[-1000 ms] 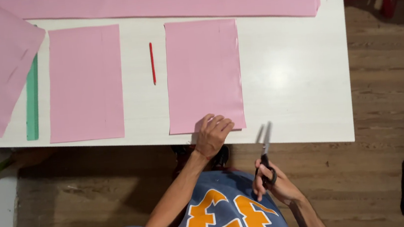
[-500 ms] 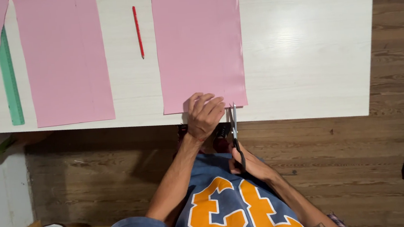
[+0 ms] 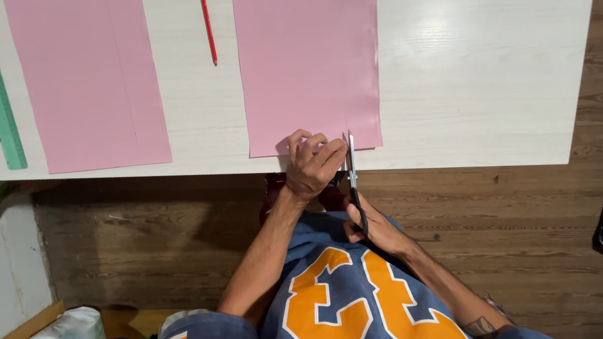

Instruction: Measuring, marking, and cutting pieces of pink leather-like material on a workshop table.

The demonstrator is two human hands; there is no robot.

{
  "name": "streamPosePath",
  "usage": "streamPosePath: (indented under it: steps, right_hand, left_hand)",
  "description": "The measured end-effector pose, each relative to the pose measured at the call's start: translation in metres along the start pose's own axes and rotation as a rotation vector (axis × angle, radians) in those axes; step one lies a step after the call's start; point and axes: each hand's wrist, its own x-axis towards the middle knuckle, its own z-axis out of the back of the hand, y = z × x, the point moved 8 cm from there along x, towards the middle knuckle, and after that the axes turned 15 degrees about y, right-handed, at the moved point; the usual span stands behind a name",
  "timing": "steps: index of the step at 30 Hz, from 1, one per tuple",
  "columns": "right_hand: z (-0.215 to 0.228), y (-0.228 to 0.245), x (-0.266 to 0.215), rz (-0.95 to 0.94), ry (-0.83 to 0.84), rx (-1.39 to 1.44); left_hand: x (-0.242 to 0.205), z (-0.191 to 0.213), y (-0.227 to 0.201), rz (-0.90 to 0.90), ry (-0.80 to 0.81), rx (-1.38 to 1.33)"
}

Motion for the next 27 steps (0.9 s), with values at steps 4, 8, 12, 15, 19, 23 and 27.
streamPosePath:
  steps: [4, 8, 12, 15, 19, 23, 27]
  right_hand:
    - [-0.005, 0.008, -0.003, -0.004, -0.001, -0.007]
    - [-0.010, 0.012, -0.001, 0.043, 0.016, 0.048]
    - [-0.011, 0.004, 0.000, 0.064, 0.037, 0.086]
    - [-0.010, 0.002, -0.001, 0.074, 0.032, 0.115]
    - [-0.005, -0.004, 0.002, 0.053, 0.045, 0.068]
    - [-0.005, -0.009, 0.000, 0.045, 0.038, 0.084]
    - [-0.005, -0.011, 0.001, 0.053, 0.033, 0.101]
  left_hand:
    - [0.003, 0.006, 0.000, -0.025, -0.008, 0.028]
    - [0.006, 0.008, 0.000, -0.034, -0.014, 0.050]
    - [0.007, 0.008, -0.001, -0.031, -0.011, 0.041]
    - [0.012, 0.013, -0.001, -0.040, -0.008, 0.030]
    - [0.014, 0.014, -0.001, -0.047, -0.006, 0.025]
    - [0.012, 0.014, -0.002, -0.051, -0.003, 0.028]
    - [0.013, 0.015, -0.002, -0.063, -0.005, 0.006]
